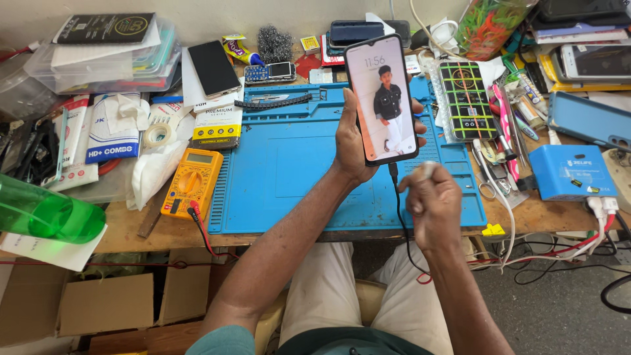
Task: The person connects a charging cable to a smartphone to verify the screen and battery status, then uses a blue plastic pry tool to separate the back cover from the phone's frame. The back cover is removed, exposing the internal components.
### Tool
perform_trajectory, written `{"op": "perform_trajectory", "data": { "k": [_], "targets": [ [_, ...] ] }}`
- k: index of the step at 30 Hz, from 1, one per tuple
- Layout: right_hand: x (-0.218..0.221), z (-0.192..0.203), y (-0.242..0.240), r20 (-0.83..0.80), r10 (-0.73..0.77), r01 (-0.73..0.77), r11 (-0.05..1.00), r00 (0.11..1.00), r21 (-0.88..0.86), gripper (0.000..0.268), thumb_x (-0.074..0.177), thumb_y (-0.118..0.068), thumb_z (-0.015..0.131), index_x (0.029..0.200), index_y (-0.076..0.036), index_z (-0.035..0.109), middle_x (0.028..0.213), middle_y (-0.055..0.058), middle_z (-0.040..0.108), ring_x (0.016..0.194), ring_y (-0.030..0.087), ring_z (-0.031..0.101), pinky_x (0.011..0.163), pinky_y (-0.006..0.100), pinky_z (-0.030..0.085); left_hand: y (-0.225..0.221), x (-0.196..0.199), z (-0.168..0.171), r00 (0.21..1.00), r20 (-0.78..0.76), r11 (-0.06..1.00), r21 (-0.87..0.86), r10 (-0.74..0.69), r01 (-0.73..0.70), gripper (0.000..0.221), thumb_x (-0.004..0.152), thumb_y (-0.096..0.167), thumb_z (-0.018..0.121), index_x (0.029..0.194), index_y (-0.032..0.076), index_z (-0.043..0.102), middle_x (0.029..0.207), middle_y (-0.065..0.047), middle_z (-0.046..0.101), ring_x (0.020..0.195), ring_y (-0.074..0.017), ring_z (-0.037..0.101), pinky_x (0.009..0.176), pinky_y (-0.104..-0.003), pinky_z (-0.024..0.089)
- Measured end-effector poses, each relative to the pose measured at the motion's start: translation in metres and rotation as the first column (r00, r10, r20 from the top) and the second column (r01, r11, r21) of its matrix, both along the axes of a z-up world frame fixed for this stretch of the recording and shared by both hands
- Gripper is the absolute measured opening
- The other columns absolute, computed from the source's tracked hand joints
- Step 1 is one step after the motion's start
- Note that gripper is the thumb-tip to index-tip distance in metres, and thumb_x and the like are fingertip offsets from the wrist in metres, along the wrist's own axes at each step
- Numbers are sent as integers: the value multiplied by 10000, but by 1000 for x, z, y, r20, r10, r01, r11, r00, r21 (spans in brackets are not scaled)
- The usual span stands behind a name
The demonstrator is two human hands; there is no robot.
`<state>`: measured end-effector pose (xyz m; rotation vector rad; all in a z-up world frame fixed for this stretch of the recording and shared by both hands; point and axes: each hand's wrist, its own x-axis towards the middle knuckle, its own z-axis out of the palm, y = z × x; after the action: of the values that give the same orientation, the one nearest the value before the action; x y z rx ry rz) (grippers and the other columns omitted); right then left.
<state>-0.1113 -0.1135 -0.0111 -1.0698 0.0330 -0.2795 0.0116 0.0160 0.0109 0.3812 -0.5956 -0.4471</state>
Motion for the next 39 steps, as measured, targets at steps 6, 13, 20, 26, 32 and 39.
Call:
{"op": "perform_trajectory", "data": {
  "k": [6,13,20,26,32,39],
  "targets": [
    [-16,5,-8,-88,-35,35,999,996,-10,219,1018,-242,671,886,-76,615,808,103,702,449,18,375,409,193,259,-3,-1,-1,993,-32,993,14,-117,117,868,1071,730,290,1538,8,403,1290,-253,625,1085,-357,708,940,-538,622],
    [-19,10,6,-176,-39,-29,931,984,-365,225,986,-209,721,986,12,763,742,56,656,472,2,325,415,203,223,-9,-5,-6,979,-26,979,-23,-203,203,892,1088,744,302,1544,-17,390,1275,-268,613,1099,-361,706,958,-540,616],
    [-16,5,-2,-121,-17,-5,983,992,-183,231,989,-196,686,1031,31,700,862,92,721,468,6,359,425,197,260,-8,-3,-5,979,-31,980,-19,-199,199,917,1077,756,295,1557,-18,407,1322,-274,612,1113,-373,701,958,-544,619],
    [-15,15,-10,-81,-25,25,1000,996,6,319,1048,-236,558,1225,20,626,913,129,706,471,29,412,436,185,298,-7,-4,-3,978,-28,979,-20,-205,204,900,1080,743,295,1557,-11,403,1342,-281,609,1127,-379,701,941,-540,622],
    [-3,13,-26,41,-153,158,974,987,-162,310,1121,-207,484,1311,22,571,879,150,699,508,58,443,496,189,342,-6,-6,-4,982,-13,982,-1,-188,188,887,1089,731,289,1547,-23,383,1322,-289,608,1133,-373,701,956,-532,624],
    [-3,5,-24,45,-182,187,943,982,-275,245,1143,-154,488,1314,1,571,860,136,688,521,47,450,500,191,351,-9,-4,-6,989,19,989,38,-145,144,902,1077,734,286,1571,-15,382,1282,-287,615,1110,-362,715,932,-526,642]
  ]
}}
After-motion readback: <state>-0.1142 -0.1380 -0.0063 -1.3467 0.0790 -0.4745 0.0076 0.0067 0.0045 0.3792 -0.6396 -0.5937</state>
